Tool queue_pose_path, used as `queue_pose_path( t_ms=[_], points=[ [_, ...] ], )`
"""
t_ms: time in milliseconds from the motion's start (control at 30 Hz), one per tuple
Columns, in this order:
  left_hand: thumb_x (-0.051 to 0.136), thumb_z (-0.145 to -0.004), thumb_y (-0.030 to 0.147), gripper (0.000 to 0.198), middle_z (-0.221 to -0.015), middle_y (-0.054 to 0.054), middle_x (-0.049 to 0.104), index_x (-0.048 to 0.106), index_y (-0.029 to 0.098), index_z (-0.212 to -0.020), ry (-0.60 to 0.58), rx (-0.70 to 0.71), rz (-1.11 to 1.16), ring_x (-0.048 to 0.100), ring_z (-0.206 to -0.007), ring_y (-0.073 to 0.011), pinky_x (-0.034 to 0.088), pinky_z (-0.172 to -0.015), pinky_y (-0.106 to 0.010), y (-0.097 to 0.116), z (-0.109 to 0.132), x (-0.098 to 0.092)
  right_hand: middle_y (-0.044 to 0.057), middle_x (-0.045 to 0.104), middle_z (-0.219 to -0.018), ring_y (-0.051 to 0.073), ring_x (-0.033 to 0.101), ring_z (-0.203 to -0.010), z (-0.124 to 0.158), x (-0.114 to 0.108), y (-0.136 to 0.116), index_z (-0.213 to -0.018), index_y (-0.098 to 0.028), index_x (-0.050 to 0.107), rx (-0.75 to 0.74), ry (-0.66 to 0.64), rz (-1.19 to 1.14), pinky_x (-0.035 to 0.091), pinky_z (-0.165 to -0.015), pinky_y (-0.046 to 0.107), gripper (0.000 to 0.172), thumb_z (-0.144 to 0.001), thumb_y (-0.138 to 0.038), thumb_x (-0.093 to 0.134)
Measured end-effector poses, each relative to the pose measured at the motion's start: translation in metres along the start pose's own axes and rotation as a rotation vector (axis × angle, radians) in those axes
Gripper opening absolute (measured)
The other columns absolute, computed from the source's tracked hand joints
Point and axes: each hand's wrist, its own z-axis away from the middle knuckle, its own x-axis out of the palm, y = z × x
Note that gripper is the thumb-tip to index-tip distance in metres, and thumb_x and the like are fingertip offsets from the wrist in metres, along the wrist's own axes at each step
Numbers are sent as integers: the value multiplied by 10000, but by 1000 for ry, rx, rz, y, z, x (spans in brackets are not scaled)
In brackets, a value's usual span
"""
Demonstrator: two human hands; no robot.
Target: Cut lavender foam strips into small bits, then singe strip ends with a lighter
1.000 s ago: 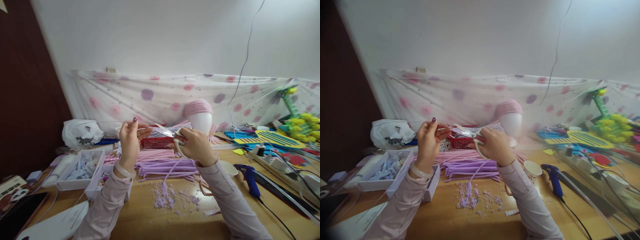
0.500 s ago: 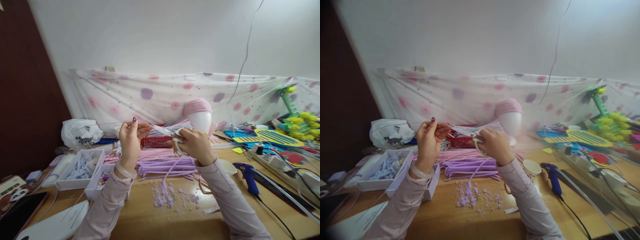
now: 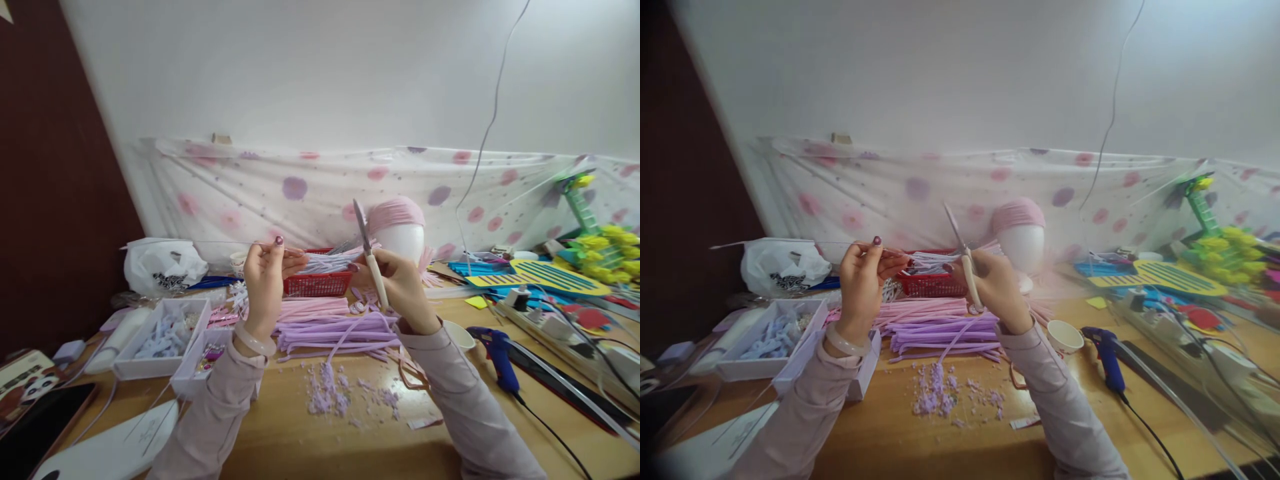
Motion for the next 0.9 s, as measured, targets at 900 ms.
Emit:
queue_pose_path(
  t_ms=[900],
  points=[
    [731,-658,345,275,-707,-49,704,615,136,-795,-304,-212,-62,681,-636,-173,576,-604,-287,-12,18,14,-40,481,-558,92,420,-504,0,9,-5,-634,-182,510,50,-58,-266,322,-467,235,308,-638,-428,695]
  ],
)
